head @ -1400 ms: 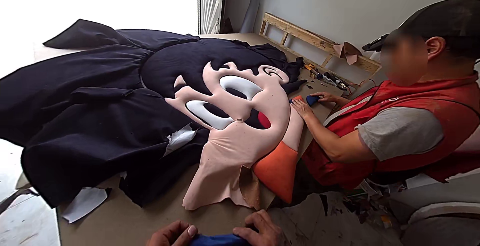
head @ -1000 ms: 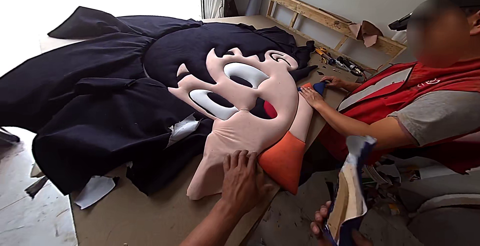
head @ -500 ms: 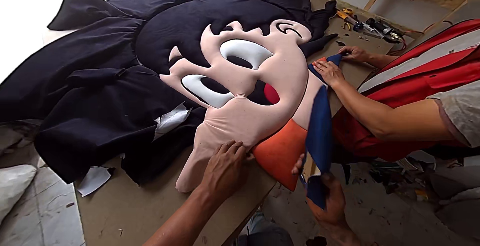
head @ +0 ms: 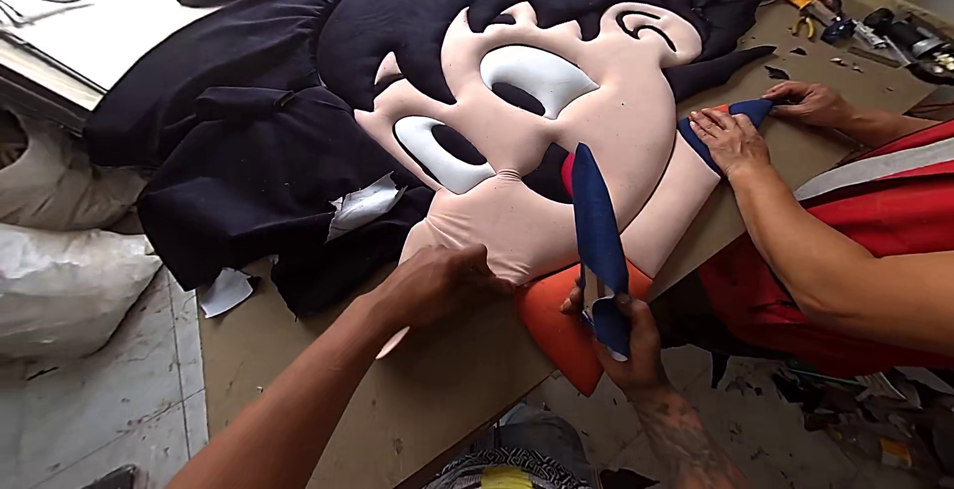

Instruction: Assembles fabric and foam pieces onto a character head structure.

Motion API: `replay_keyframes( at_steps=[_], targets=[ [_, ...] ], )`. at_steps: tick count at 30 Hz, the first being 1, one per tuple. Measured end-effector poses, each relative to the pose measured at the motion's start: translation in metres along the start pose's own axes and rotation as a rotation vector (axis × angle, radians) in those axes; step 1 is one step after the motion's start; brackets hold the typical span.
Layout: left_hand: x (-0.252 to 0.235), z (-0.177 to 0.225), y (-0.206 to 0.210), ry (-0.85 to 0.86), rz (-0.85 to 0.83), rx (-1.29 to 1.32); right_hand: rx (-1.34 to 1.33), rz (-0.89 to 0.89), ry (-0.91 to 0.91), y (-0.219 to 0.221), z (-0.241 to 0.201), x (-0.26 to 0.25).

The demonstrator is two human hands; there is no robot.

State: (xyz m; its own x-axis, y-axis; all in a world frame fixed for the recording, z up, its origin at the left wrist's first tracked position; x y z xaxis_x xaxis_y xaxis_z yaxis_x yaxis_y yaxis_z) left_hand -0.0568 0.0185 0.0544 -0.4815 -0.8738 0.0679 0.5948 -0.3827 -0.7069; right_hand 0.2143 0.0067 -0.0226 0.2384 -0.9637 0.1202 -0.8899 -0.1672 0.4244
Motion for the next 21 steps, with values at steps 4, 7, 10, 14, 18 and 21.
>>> replay_keyframes(
  at_steps=[4,7,10,14,18,21],
  targets=[
    [-0.009,-0.035,-0.017,-0.139,0.165,0.365,-0.096,-0.043,0.035,0.000,0.000,-0.004],
    [-0.021,-0.039,-0.018,-0.226,0.240,0.211,-0.086,-0.054,0.045,0.001,0.000,-0.004],
    [-0.043,-0.024,-0.017,-0.005,0.230,-0.069,-0.081,-0.071,0.042,0.004,-0.003,-0.004],
    [-0.072,-0.015,-0.008,0.282,0.145,-0.299,-0.029,-0.073,0.033,0.006,-0.003,-0.003],
    [-0.077,-0.015,0.004,0.431,0.145,-0.427,0.168,-0.063,-0.030,0.013,-0.007,0.000],
    [-0.073,-0.018,0.003,0.468,0.172,-0.408,0.337,-0.041,-0.104,0.034,-0.030,0.010]
  ],
)
Point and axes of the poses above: each hand's wrist, its own x-axis away from the middle knuckle, its own y-axis out of the palm, z = x × y, the point moved 7 cm from there along -x, towards the middle knuckle, and after that the axes turned 9 degrees about x, right-handed, at the moved point
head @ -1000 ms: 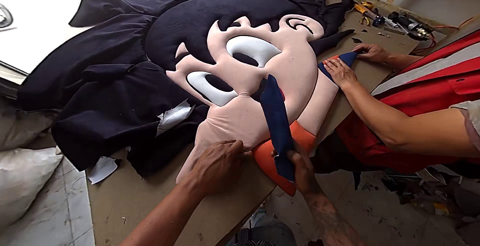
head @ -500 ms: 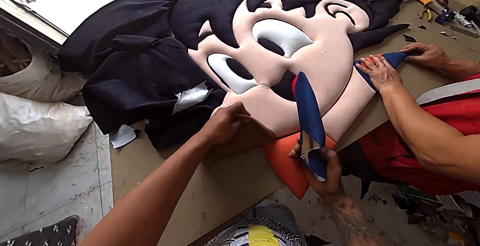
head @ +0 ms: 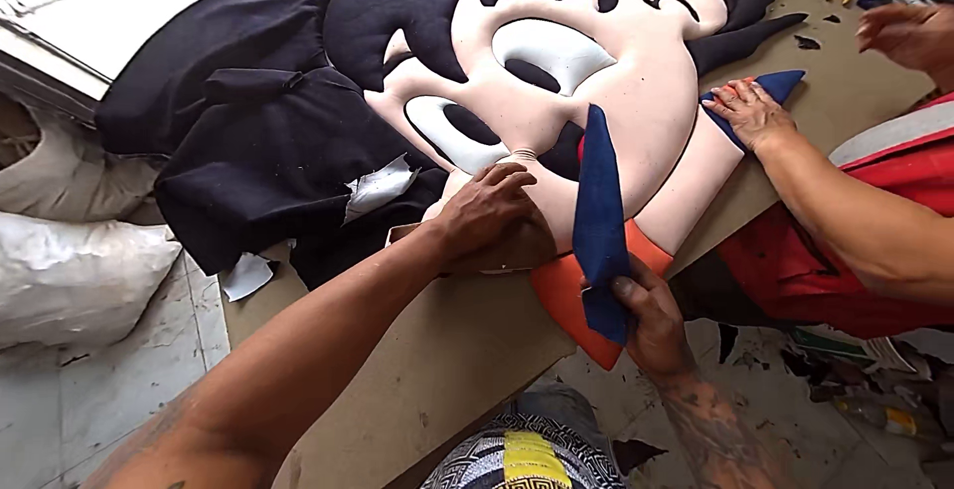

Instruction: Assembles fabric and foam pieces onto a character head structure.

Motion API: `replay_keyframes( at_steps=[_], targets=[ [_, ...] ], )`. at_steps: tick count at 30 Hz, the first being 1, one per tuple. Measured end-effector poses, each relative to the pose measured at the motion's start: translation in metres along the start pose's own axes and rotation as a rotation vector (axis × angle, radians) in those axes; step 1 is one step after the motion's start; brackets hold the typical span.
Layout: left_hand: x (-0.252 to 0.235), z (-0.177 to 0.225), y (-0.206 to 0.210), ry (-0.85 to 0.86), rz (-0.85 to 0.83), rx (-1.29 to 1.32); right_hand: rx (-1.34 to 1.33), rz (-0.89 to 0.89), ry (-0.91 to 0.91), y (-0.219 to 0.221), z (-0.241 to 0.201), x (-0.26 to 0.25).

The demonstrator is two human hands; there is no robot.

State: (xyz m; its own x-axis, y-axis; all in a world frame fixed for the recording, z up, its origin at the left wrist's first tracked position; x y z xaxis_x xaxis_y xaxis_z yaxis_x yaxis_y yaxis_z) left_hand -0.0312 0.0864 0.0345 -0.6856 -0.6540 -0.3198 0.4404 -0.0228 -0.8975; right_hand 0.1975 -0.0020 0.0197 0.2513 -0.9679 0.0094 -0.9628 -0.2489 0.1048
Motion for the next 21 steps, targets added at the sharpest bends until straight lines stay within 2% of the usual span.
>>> replay_keyframes(
  at_steps=[2,5,8,10,12,14,18,21],
  targets=[
    [0.004,-0.005,-0.001,-0.032,-0.014,0.029,0.183,0.032,-0.031,0.010,-0.027,0.015],
    [0.015,-0.007,-0.027,-0.164,0.058,0.141,0.703,0.102,-0.125,0.020,-0.051,0.056],
    [0.039,-0.017,-0.066,-0.416,0.212,0.173,1.231,0.201,-0.216,0.032,-0.031,0.104],
    [0.057,-0.016,-0.088,-0.497,0.319,0.141,1.418,0.250,-0.237,0.038,-0.003,0.125],
    [0.065,0.000,-0.098,-0.444,0.355,0.115,1.493,0.299,-0.217,0.041,0.013,0.135],
    [0.064,0.026,-0.092,-0.306,0.274,0.118,1.529,0.329,-0.184,0.042,0.020,0.136],
    [0.057,0.081,-0.045,0.049,-0.015,0.171,1.529,0.360,-0.209,0.042,0.019,0.134],
    [0.064,0.100,-0.004,0.161,-0.245,0.185,1.475,0.348,-0.345,0.046,0.007,0.139]
  ],
)
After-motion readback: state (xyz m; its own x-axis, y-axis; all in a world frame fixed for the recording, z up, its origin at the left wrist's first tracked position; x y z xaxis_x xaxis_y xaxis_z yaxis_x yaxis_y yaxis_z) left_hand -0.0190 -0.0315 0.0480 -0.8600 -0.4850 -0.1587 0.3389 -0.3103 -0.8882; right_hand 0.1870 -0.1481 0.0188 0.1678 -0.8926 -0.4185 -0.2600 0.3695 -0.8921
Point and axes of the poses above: each hand's wrist, its own x-axis away from the middle knuckle, its own y-axis out of the palm, z = x × y, the point moved 7 cm from there along -x, towards the middle knuckle, and after that the axes turned 9 degrees about x, right-handed, at the moved point
